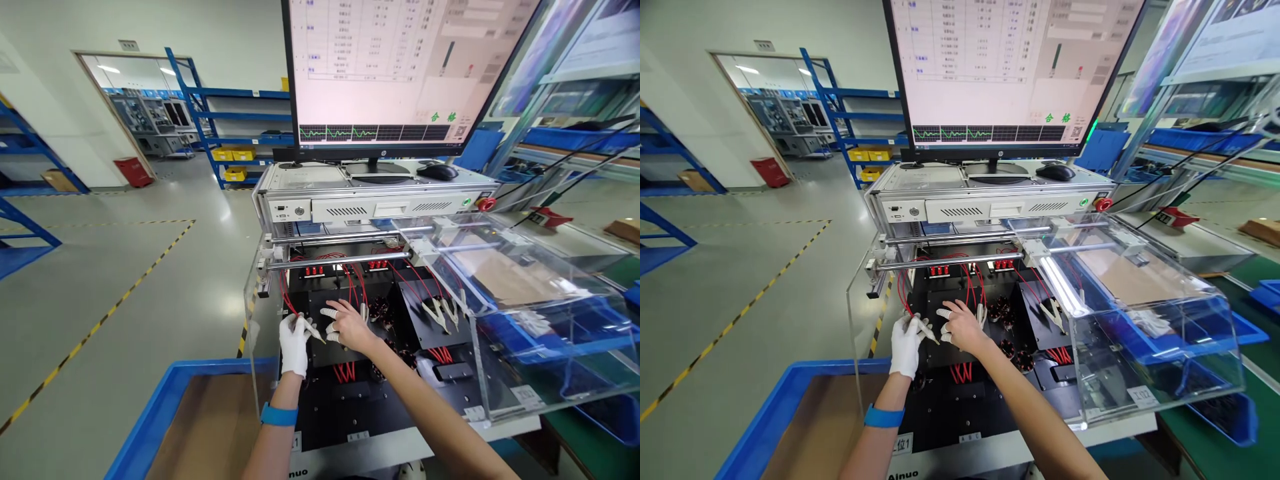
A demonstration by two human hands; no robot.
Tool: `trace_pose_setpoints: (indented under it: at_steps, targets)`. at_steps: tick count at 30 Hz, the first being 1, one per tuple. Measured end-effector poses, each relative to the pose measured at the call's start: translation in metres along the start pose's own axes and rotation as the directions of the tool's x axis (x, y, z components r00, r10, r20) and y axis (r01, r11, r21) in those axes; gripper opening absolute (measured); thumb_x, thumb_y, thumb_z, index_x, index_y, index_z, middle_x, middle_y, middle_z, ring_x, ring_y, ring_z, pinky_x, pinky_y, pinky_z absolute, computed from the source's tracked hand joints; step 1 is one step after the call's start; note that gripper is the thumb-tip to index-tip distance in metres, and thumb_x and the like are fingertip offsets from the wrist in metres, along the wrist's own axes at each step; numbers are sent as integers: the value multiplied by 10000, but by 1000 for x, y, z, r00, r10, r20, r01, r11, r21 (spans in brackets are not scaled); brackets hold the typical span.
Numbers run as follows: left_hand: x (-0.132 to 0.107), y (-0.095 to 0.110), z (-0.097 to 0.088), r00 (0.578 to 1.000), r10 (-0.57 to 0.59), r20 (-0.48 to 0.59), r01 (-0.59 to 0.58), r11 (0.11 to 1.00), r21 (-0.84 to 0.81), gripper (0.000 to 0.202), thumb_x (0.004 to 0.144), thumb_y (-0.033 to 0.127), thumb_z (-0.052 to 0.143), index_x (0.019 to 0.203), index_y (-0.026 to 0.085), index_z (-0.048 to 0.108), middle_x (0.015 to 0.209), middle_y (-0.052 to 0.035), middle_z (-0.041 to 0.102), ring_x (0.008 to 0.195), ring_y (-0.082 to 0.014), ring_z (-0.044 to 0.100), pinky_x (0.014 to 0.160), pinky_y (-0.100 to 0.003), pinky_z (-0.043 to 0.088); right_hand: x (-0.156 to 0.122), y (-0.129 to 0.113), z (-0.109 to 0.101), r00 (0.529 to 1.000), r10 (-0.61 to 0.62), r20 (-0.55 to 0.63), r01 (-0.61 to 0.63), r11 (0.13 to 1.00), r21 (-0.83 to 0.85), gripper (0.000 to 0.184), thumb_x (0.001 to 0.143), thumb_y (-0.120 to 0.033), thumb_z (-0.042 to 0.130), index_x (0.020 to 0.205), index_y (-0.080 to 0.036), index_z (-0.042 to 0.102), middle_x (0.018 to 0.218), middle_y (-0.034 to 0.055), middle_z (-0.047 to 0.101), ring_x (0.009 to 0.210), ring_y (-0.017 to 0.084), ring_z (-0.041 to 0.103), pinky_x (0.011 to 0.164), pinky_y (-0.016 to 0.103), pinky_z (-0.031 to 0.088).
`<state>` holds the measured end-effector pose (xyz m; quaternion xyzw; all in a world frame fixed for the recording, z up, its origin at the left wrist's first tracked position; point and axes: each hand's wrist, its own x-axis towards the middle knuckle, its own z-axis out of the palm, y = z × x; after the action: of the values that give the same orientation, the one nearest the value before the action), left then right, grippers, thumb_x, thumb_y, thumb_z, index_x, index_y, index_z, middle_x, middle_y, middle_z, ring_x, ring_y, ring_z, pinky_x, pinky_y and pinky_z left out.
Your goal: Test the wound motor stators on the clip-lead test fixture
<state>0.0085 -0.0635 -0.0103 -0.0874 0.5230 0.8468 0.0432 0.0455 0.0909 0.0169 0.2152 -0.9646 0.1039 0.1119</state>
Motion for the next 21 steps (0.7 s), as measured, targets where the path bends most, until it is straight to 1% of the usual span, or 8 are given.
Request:
trace_pose_setpoints:
  at_steps: [5,8,12,15,17,18,19,21]
  targets:
    - [2,3,1,1000,-15,-3,15,1000,27,279,741,293,592,959,189,452,1004,-58,537,833,-157,607,758,-387,532,1,-3,-3,1000,13,5,-13,1000,-23,147,707,-133,578,695,-225,692,1196,18,557,1261,216,307,1061,418,173]
    - [-1,5,1,1000,-8,-12,9,998,67,277,739,288,588,961,184,460,973,-61,553,863,-165,604,795,-396,518,0,-2,-4,999,20,32,-20,999,-27,138,684,-138,586,702,-227,691,1197,21,555,1262,217,301,1062,412,169]
    - [-4,13,2,994,101,33,-104,987,123,289,751,331,568,985,191,473,1055,-73,546,985,-195,567,864,-422,484,4,4,3,998,20,58,-19,1000,-18,123,677,-142,595,706,-220,686,1184,29,561,1251,229,312,1058,426,167]
    - [-7,24,3,967,256,0,-243,919,311,343,748,398,541,1015,187,503,1057,-82,555,1027,-221,535,934,-470,421,7,-1,6,997,51,61,-49,998,-30,79,662,-158,627,705,-202,677,1140,48,581,1225,247,342,1044,444,196]
    - [-14,29,6,925,379,-20,-330,828,453,393,707,421,564,1008,171,533,1008,-91,577,988,-248,545,951,-504,391,2,-14,-5,994,100,32,-99,994,-47,66,665,-210,650,726,-195,671,1119,59,586,1203,253,369,1034,450,224]
    - [-20,29,10,908,419,-3,-363,790,494,410,679,430,581,992,167,551,976,-94,588,954,-264,557,937,-517,397,-4,-21,-16,993,120,-13,-121,991,-52,89,679,-249,649,750,-198,669,1125,58,581,1196,248,378,1032,440,239]
    - [-28,29,14,896,443,18,-388,763,517,418,650,439,598,969,172,569,947,-91,598,923,-277,567,912,-522,416,-13,-28,-30,987,134,-86,-139,989,-54,126,704,-292,634,790,-206,665,1149,51,568,1192,234,384,1032,418,253]
    - [-49,23,26,910,397,123,-401,759,514,377,604,436,619,909,216,602,918,-69,614,886,-296,579,827,-501,471,-42,-33,-70,943,142,-300,-165,985,-53,196,769,-348,566,908,-235,645,1215,17,527,1184,181,398,1027,338,283]
